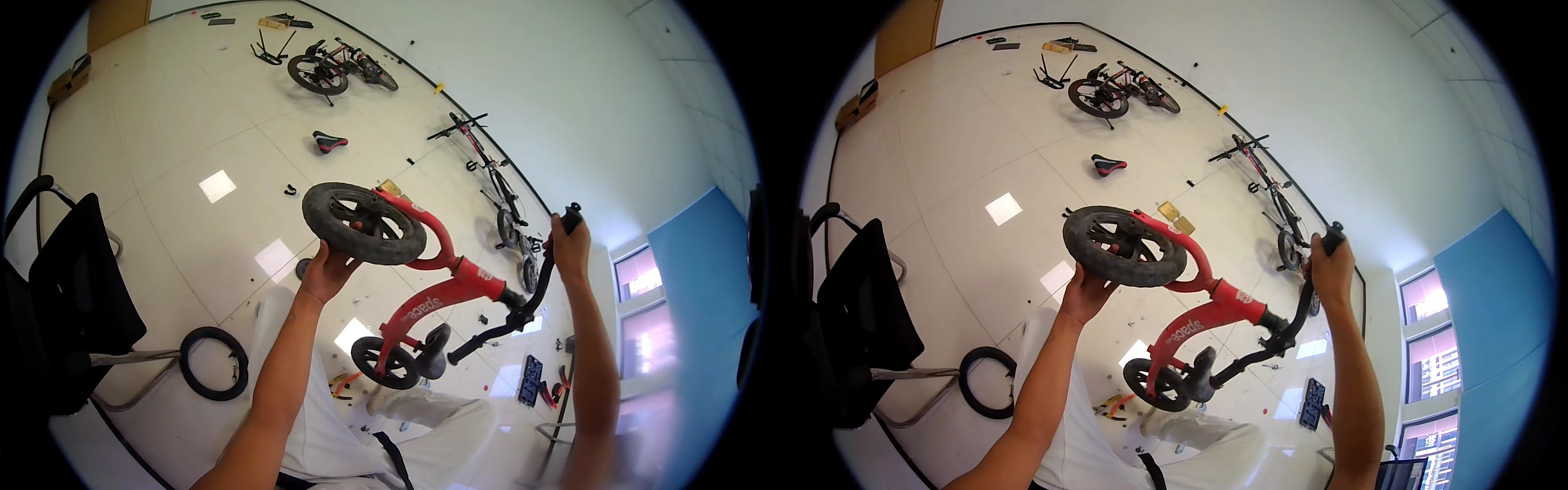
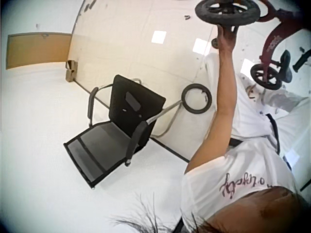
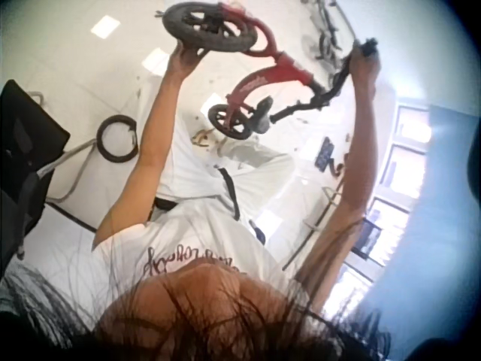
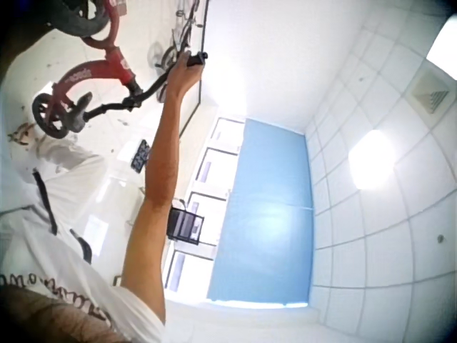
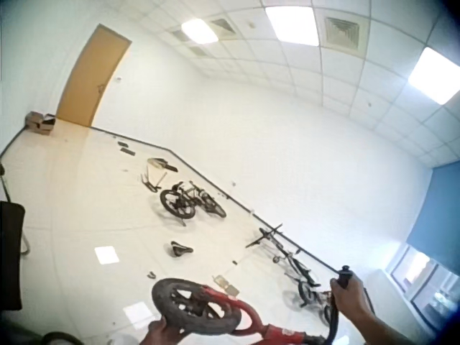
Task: The person assembles a pink scooter by attaching the front wheel to the fork and securing it with a bolt. They then attach the handlebar stem to the frame and tighten it using pliers.
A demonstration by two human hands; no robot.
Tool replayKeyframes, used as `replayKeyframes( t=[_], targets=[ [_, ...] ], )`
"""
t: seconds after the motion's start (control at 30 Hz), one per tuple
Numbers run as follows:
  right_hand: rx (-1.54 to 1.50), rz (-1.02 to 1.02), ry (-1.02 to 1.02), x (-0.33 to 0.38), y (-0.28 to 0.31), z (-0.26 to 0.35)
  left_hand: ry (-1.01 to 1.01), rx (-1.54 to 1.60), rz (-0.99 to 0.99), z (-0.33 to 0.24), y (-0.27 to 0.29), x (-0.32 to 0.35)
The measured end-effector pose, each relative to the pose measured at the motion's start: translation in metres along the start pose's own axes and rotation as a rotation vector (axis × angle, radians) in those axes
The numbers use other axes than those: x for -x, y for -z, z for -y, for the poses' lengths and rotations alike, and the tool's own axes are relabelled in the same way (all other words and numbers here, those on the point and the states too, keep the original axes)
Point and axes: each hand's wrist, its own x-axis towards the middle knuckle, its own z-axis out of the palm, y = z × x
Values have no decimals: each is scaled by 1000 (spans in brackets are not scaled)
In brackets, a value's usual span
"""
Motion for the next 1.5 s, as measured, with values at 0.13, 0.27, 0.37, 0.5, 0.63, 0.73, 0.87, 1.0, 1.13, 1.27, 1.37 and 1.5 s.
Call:
replayKeyframes(
  t=[0.13,0.27,0.37,0.5,0.63,0.73,0.87,1.0,1.13,1.27,1.37,1.5],
  targets=[
    [-40,60,-99,6,-2,28,-32,-166,-72,-13,-11,-14],
    [-59,84,-169,10,-3,40,-22,-312,-284,-7,-26,-24],
    [-93,122,-278,7,-12,25,27,-468,-367,5,-17,-28],
    [-114,100,-293,8,-27,-8,450,-954,-503,34,10,-21],
    [-143,112,-332,10,-44,-24,791,-1300,302,77,22,6],
    [-212,102,-385,7,-56,-56,911,-1071,303,120,-28,35],
    [-370,121,-476,-5,-78,-68,729,-1167,211,150,-17,44],
    [-653,22,-733,-26,-90,-129,496,-1325,94,158,4,29],
    [-921,-83,-908,-17,-119,-203,375,-1912,-12,108,-13,-4],
    [-1118,-177,-1181,15,-160,-262,195,-2217,31,96,23,-34],
    [-1225,-195,-1211,49,-183,-286,257,-2261,118,94,50,-50],
    [-1290,-158,-1300,97,-220,-318,447,-2331,120,87,80,-58]
  ],
)
